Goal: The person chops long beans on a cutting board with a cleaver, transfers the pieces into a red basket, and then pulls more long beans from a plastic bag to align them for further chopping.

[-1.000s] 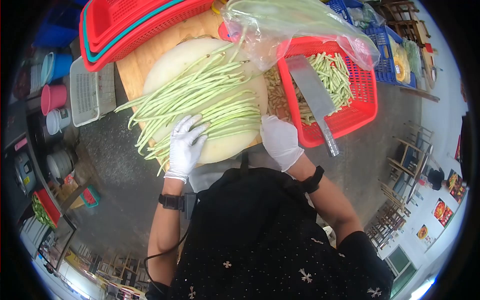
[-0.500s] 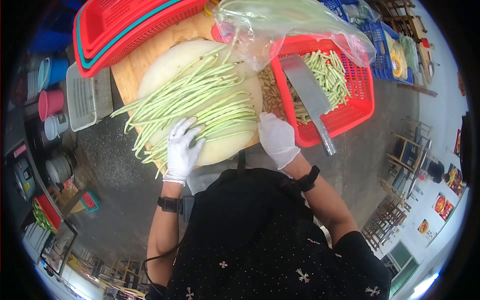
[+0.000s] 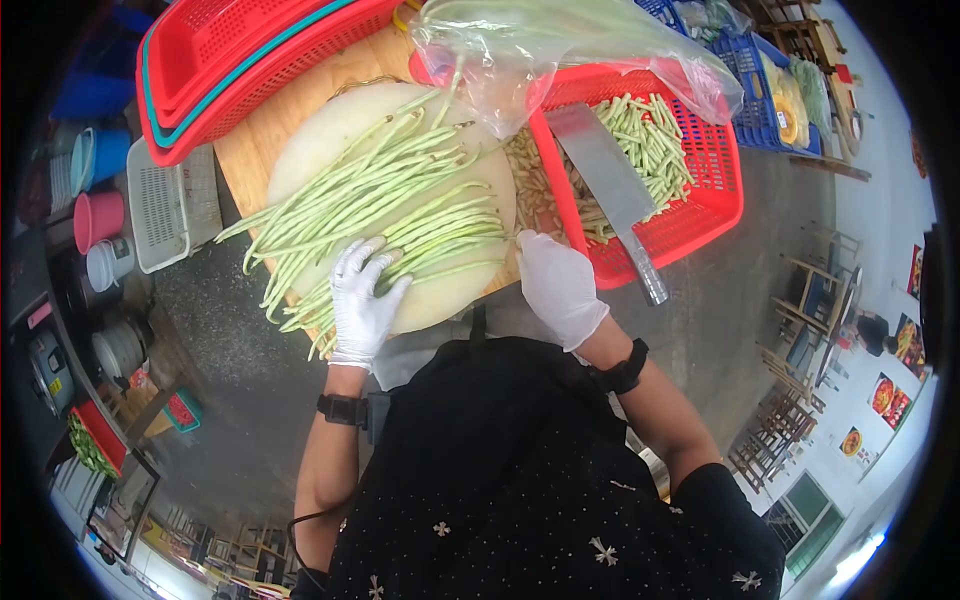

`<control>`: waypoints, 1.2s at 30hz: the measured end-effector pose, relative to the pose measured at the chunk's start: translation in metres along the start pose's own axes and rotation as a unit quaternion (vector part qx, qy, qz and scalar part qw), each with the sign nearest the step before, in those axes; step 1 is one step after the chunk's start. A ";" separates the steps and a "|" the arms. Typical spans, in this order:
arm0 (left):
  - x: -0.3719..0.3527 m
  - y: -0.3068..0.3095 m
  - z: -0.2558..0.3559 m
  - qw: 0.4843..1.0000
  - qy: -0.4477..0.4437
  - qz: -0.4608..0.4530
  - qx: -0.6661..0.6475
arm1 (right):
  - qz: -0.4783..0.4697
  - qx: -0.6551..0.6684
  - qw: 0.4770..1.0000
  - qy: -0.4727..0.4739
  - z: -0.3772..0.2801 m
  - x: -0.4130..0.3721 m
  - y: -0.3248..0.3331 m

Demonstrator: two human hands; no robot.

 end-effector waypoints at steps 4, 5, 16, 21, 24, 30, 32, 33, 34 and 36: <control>-0.003 0.003 0.000 1.000 -0.025 -0.008 0.014 | -0.054 0.034 0.997 0.038 -0.003 -0.005 -0.008; -0.004 0.005 0.001 0.999 -0.036 -0.014 0.027 | -0.068 0.041 0.995 0.056 -0.005 -0.006 -0.012; -0.004 -0.001 0.003 0.996 -0.070 -0.008 0.048 | -0.086 -0.043 0.991 0.093 -0.018 0.017 -0.012; -0.004 -0.004 0.002 0.997 -0.069 0.005 0.041 | -0.065 -0.146 0.980 0.115 -0.018 0.021 -0.010; -0.005 -0.004 0.002 0.997 -0.068 0.007 0.042 | -0.052 -0.111 0.986 0.111 -0.008 0.015 -0.028; -0.001 0.001 0.010 0.997 -0.062 0.006 0.054 | -0.007 0.046 0.997 0.060 -0.002 0.012 -0.015; 0.002 0.004 0.017 0.991 -0.100 -0.005 0.090 | 0.005 0.125 0.991 0.040 -0.002 0.012 -0.008; 0.005 0.007 0.022 0.991 -0.099 -0.004 0.090 | 0.005 0.125 0.991 0.041 -0.006 0.013 -0.003; 0.012 0.007 0.031 0.989 -0.107 -0.017 0.098 | 0.030 0.175 0.984 0.018 -0.008 0.016 0.003; 0.026 0.001 0.039 0.984 -0.139 -0.045 0.103 | 0.055 0.223 0.973 -0.001 -0.011 0.022 0.006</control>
Point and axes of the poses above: each hand's wrist, its own x-axis towards the middle knuckle, its own y-axis out of the back of the hand, z = x × y, the point moved 4 cm from there along x, towards the middle knuckle, and after that the axes turned 11 degrees about x, right-handed, at the moved point
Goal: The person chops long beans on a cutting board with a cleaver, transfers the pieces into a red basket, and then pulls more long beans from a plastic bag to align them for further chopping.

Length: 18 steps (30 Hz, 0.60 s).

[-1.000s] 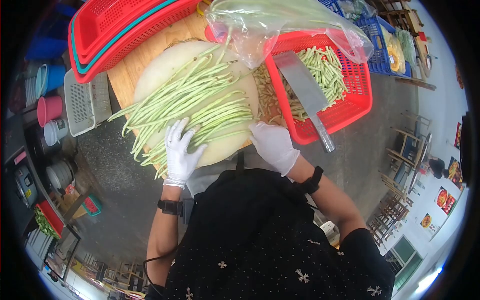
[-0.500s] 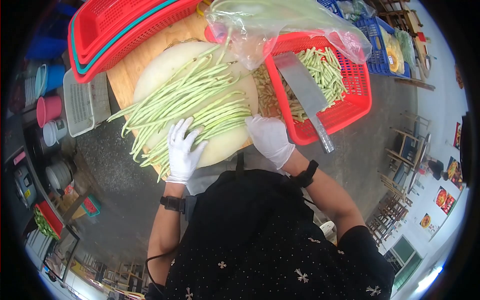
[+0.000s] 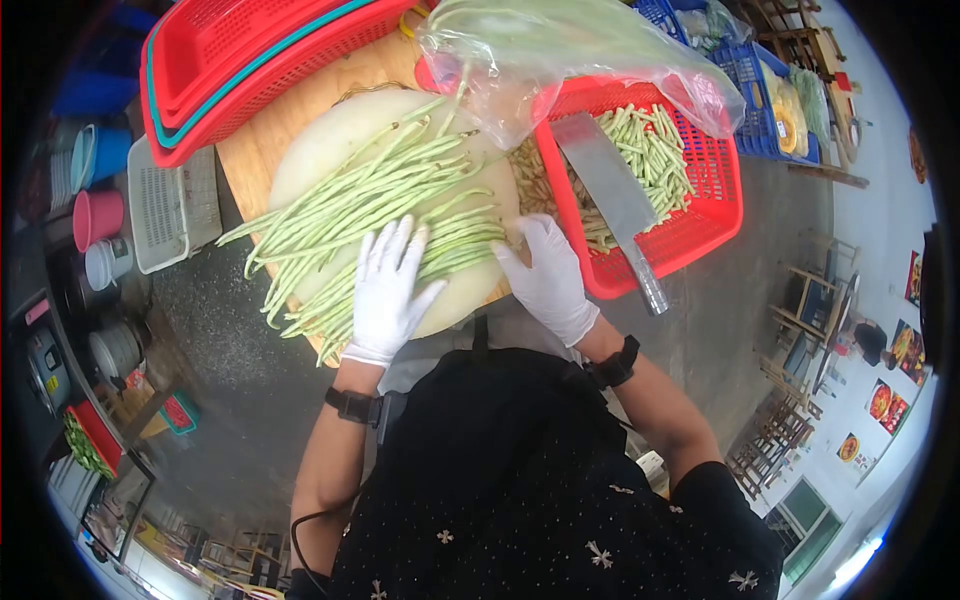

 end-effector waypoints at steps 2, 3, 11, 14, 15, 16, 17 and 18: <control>0.015 -0.005 0.008 1.000 -0.018 -0.017 0.000 | 0.066 0.079 0.993 0.055 -0.005 0.010 0.000; 0.021 -0.008 0.011 0.999 -0.037 -0.035 0.000 | 0.067 0.078 0.993 0.055 0.001 0.014 -0.006; 0.025 -0.037 0.012 0.994 -0.057 -0.045 0.087 | 0.000 0.057 0.997 0.046 0.023 0.018 -0.047; 0.024 -0.038 0.015 0.992 -0.055 -0.045 0.101 | 0.017 0.095 0.994 0.058 0.033 0.022 -0.052; 0.021 -0.041 0.016 0.992 -0.053 -0.056 0.098 | 0.014 0.097 0.993 0.059 0.034 0.022 -0.053; 0.020 -0.042 0.016 0.992 -0.051 -0.057 0.099 | 0.017 0.082 0.994 0.074 0.033 0.022 -0.054; 0.019 -0.043 0.017 0.992 -0.053 -0.046 0.100 | 0.020 0.066 0.993 0.090 0.033 0.024 -0.054; 0.019 -0.045 0.017 0.993 -0.056 -0.034 0.101 | 0.020 0.068 0.993 0.094 0.034 0.025 -0.056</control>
Point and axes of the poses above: each hand's wrist, its own x-axis towards the middle knuckle, its own y-axis out of the back of the hand, z = x × y, the point moved 4 cm from there along x, towards the middle knuckle, and after that the axes turned 11 degrees about x, right-handed, at the moved point
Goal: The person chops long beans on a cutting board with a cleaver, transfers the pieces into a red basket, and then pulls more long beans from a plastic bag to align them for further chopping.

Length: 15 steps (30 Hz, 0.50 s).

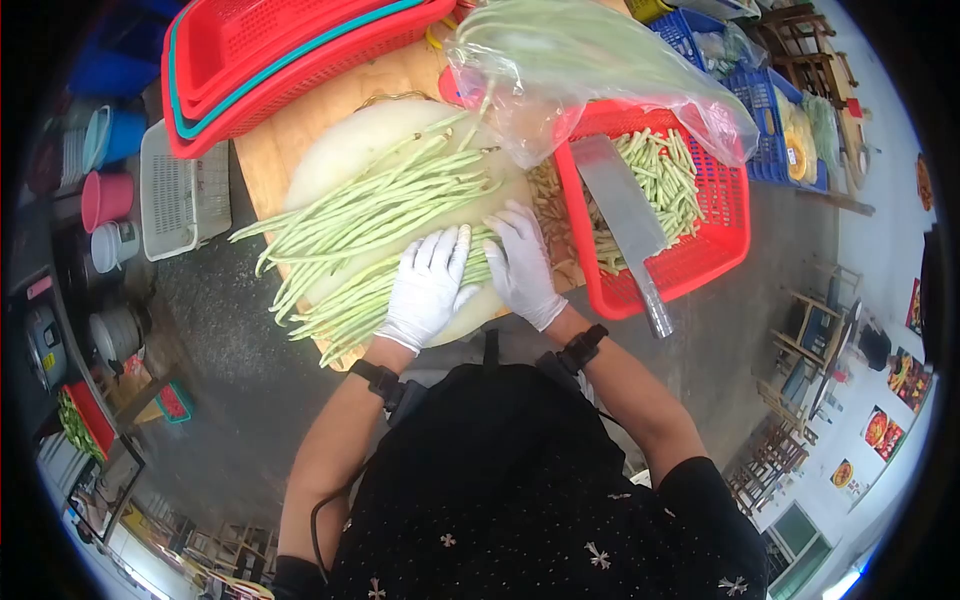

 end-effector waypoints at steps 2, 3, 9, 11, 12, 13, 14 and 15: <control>-0.002 -0.005 0.003 1.000 0.006 0.001 0.007 | -0.003 -0.020 1.000 0.010 0.003 0.001 -0.004; -0.002 -0.005 0.004 1.000 0.008 0.002 0.010 | -0.003 -0.019 1.000 0.012 0.002 0.004 -0.006; -0.003 -0.006 0.003 1.000 0.001 0.004 0.007 | -0.019 -0.102 0.994 0.038 -0.009 0.008 -0.005; 0.000 -0.003 0.001 1.000 -0.003 0.008 0.015 | -0.018 -0.085 0.996 0.025 -0.008 0.009 -0.004; 0.000 -0.001 0.000 1.000 -0.002 0.013 0.017 | -0.016 -0.088 0.996 0.026 -0.011 0.013 -0.001; -0.001 0.000 0.002 1.000 0.000 0.016 0.017 | -0.012 -0.079 0.997 0.015 -0.013 0.014 0.003; -0.001 0.001 0.003 1.000 0.000 0.017 0.015 | -0.008 -0.070 0.997 0.005 -0.015 0.015 0.007; -0.001 0.003 0.002 1.000 0.001 0.015 0.011 | -0.008 -0.073 0.997 0.006 -0.014 0.020 0.012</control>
Point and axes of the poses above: each hand's wrist, its own x-axis towards the middle knuckle, its own y-axis out of the back of the hand, z = x × y, the point moved 4 cm from there along x, towards the middle knuckle, and after that the axes turned 11 degrees about x, right-handed, at the moved point
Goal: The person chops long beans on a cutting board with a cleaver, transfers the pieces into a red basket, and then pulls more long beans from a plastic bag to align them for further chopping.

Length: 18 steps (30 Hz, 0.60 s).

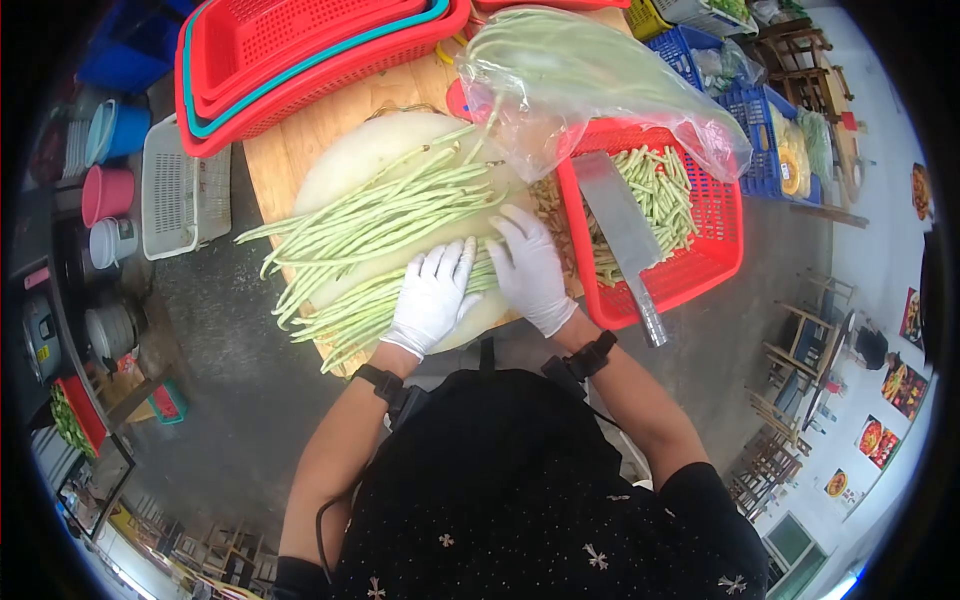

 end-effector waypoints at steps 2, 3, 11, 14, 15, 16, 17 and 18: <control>0.000 0.004 0.000 1.000 0.002 -0.004 -0.005 | 0.016 -0.033 0.998 0.053 0.002 0.012 0.011; 0.000 0.007 -0.001 1.000 0.003 -0.005 -0.021 | 0.002 -0.059 0.997 0.055 -0.002 0.019 0.016; -0.003 0.053 -0.045 0.973 0.149 0.158 -0.080 | -0.039 -0.100 0.994 0.037 0.006 0.046 0.013; -0.004 0.029 -0.067 0.981 0.175 0.070 -0.056 | -0.044 -0.100 0.993 0.048 0.008 0.048 0.009; -0.001 0.033 -0.069 0.979 0.180 0.087 -0.050 | -0.041 -0.099 0.993 0.055 0.006 0.048 0.008; -0.001 0.030 -0.073 0.978 0.181 0.087 -0.050 | -0.042 -0.099 0.993 0.056 0.005 0.048 0.008; -0.001 0.027 -0.077 0.978 0.175 0.099 -0.053 | -0.041 -0.106 0.992 0.057 0.004 0.048 0.009; 0.001 0.030 -0.079 0.978 0.168 0.111 -0.058 | -0.041 -0.112 0.991 0.056 0.004 0.048 0.010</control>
Point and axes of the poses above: each hand's wrist, its own x-axis towards the middle knuckle, its own y-axis out of the back of the hand, z = x × y, the point moved 4 cm from there along x, towards the middle knuckle, and after that the axes turned 11 degrees about x, right-handed, at the moved point
